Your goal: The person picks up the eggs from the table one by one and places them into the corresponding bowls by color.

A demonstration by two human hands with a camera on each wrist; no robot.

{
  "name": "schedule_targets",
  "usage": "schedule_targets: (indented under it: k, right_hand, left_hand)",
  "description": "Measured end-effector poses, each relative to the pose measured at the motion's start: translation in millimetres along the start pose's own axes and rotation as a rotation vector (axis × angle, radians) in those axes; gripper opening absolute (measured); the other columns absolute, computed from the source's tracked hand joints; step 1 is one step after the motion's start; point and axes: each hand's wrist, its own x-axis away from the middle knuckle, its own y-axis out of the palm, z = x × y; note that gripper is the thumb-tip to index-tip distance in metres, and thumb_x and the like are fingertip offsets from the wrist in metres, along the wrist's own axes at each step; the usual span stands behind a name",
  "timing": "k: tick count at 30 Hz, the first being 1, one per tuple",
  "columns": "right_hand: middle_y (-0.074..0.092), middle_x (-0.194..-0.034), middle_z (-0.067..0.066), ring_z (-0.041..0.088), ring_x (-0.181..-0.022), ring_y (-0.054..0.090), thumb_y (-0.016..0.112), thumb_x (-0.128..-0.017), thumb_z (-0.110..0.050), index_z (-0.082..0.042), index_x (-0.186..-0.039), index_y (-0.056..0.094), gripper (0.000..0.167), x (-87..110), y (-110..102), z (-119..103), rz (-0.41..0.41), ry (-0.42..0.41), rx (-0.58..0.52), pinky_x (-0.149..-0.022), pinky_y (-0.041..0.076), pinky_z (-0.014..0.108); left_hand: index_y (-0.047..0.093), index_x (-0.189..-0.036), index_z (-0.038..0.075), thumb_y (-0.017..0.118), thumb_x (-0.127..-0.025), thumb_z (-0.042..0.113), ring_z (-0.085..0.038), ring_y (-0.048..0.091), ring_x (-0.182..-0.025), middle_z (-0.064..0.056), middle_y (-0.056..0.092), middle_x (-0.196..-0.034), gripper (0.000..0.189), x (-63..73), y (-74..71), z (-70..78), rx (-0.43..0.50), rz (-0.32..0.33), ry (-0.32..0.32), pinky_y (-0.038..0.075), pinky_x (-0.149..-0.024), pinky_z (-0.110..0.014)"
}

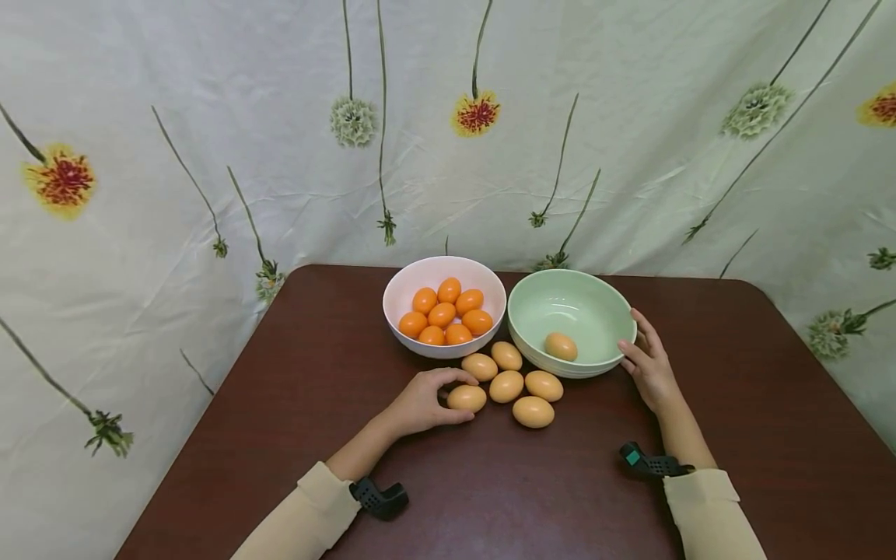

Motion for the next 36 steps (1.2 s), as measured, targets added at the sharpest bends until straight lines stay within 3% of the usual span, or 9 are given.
schedule_targets:
  k: [27, 36]
  right_hand:
    - [0.029, -0.140, 0.002, 0.009, -0.115, 0.046, 0.054, -0.099, -0.012, -0.025, -0.155, 0.026, 0.063, -3.5, -2.4, 4.8, -0.019, -0.012, -0.012, -0.086, 0.048, 0.018]
    - [0.028, -0.141, 0.003, 0.012, -0.117, 0.044, 0.053, -0.100, -0.012, -0.022, -0.156, 0.022, 0.065, -1.8, -2.9, 4.5, -0.025, -0.021, 0.008, -0.086, 0.047, 0.018]
  left_hand:
    - [0.068, -0.112, 0.012, 0.082, -0.077, 0.017, -0.012, 0.057, -0.099, 0.004, 0.065, -0.109, 0.038, -1.2, -0.9, -1.8, 0.038, -0.005, -0.010, 0.054, -0.078, -0.025]
    - [0.068, -0.111, 0.010, 0.083, -0.076, 0.014, -0.014, 0.059, -0.100, 0.001, 0.065, -0.109, 0.038, -6.5, -4.7, 8.2, 0.080, 0.021, 0.001, 0.054, -0.078, -0.026]
